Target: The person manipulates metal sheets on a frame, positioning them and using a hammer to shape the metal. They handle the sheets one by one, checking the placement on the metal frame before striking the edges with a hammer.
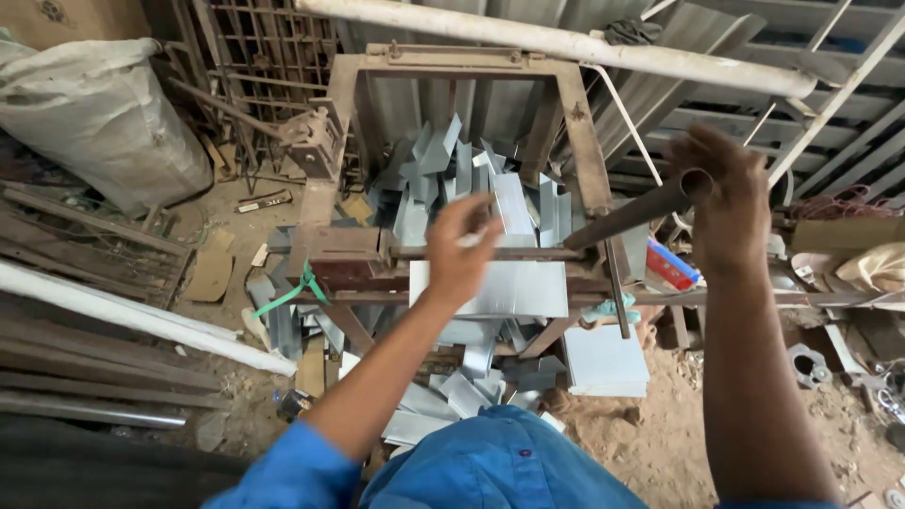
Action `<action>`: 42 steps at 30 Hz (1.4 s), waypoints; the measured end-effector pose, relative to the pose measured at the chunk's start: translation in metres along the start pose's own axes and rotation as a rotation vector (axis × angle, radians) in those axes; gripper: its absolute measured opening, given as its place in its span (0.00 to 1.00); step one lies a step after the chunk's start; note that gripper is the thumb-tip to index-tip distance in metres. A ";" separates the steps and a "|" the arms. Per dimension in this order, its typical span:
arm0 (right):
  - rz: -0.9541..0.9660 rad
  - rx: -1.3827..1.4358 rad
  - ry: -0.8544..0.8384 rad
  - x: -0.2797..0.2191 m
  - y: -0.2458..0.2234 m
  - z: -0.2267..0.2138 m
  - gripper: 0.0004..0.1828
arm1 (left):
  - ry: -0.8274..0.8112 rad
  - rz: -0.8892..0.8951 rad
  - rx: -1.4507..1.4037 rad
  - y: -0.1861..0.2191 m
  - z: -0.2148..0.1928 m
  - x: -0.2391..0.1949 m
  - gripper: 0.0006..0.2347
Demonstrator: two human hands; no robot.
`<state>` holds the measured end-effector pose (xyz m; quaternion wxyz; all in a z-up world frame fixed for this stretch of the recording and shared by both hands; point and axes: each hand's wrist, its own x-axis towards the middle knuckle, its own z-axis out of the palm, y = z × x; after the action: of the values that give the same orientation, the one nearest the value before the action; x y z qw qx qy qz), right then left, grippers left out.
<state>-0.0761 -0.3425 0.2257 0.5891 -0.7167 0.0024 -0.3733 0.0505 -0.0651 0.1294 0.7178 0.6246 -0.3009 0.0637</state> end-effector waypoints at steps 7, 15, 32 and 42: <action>0.123 -0.071 0.155 -0.031 0.035 -0.006 0.22 | -0.467 0.201 0.095 0.089 0.149 0.064 0.32; 0.056 0.467 0.164 -0.050 0.036 0.007 0.19 | -0.515 0.115 0.203 0.089 0.189 0.043 0.23; 0.038 0.895 0.022 -0.175 0.066 -0.017 0.19 | -0.312 0.399 0.137 0.083 0.184 -0.074 0.14; -0.270 3.579 -0.543 -0.209 0.049 0.089 0.12 | -0.293 0.550 0.057 0.081 0.155 -0.143 0.04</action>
<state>-0.1575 -0.1900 0.0708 -0.5164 -0.6826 0.4950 -0.1494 -0.1582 -0.1520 0.1320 0.6050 0.5422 -0.5569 0.1732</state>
